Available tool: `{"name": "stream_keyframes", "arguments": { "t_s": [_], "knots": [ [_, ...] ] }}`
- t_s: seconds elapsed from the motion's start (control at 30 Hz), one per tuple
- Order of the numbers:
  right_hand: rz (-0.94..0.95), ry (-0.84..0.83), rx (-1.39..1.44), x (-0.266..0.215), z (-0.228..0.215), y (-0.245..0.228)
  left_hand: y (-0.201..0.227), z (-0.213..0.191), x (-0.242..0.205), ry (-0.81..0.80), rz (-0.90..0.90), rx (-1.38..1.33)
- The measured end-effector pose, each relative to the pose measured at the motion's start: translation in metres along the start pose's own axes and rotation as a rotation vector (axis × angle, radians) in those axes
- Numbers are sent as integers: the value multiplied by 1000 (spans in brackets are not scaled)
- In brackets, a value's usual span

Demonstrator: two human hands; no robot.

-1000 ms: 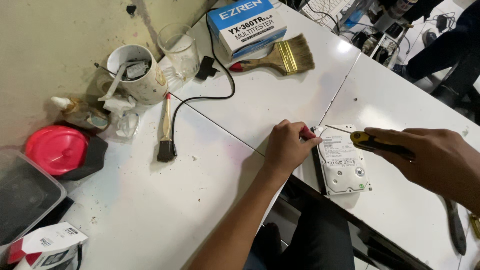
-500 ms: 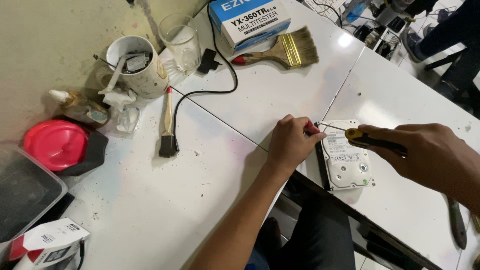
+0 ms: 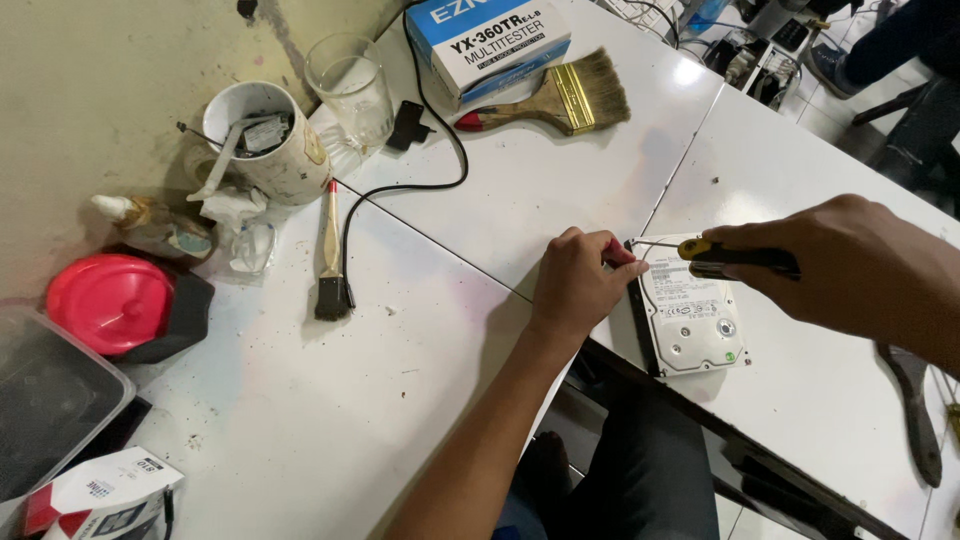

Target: The person uses a screwdriver to remove screws from a hard drive placed on a white table. The person unscrews several screws one by one and places them on the table.

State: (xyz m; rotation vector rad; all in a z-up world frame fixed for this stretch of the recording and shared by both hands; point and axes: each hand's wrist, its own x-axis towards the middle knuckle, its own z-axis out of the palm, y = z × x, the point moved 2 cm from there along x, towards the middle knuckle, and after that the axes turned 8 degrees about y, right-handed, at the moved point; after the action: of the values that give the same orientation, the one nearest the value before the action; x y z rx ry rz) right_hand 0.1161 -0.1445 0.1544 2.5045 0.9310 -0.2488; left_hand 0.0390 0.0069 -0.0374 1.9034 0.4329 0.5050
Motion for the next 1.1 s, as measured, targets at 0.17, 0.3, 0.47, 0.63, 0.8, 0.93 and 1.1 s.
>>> {"name": "stream_keyframes", "arguments": {
  "t_s": [0.17, 0.3, 0.47, 0.63, 0.8, 0.93, 1.1],
  "knots": [
    [26, -97, -4, 20, -35, -12, -2, 2, 0, 13, 39, 20],
    [-21, -136, -45, 38, -57, -28, 5, -4, 0, -28, -11, 37],
    [-9, -146, -37, 39, -65, -34, 9, -9, -1, -53, -73, -37],
    [-122, -166, -55, 43, -49, -20, 12, -12, -1, -54, -63, -24],
    [-116, -126, -130, 39, -57, -24, 8, -10, -2, -46, 13, -5],
    [-20, -146, -138, 29, -77, -31, -1, -3, 0, 2, 61, 34],
    [-304, 203, 44, 36, -47, -18, 4, -6, 1, -8, 53, -22]
  ]
}}
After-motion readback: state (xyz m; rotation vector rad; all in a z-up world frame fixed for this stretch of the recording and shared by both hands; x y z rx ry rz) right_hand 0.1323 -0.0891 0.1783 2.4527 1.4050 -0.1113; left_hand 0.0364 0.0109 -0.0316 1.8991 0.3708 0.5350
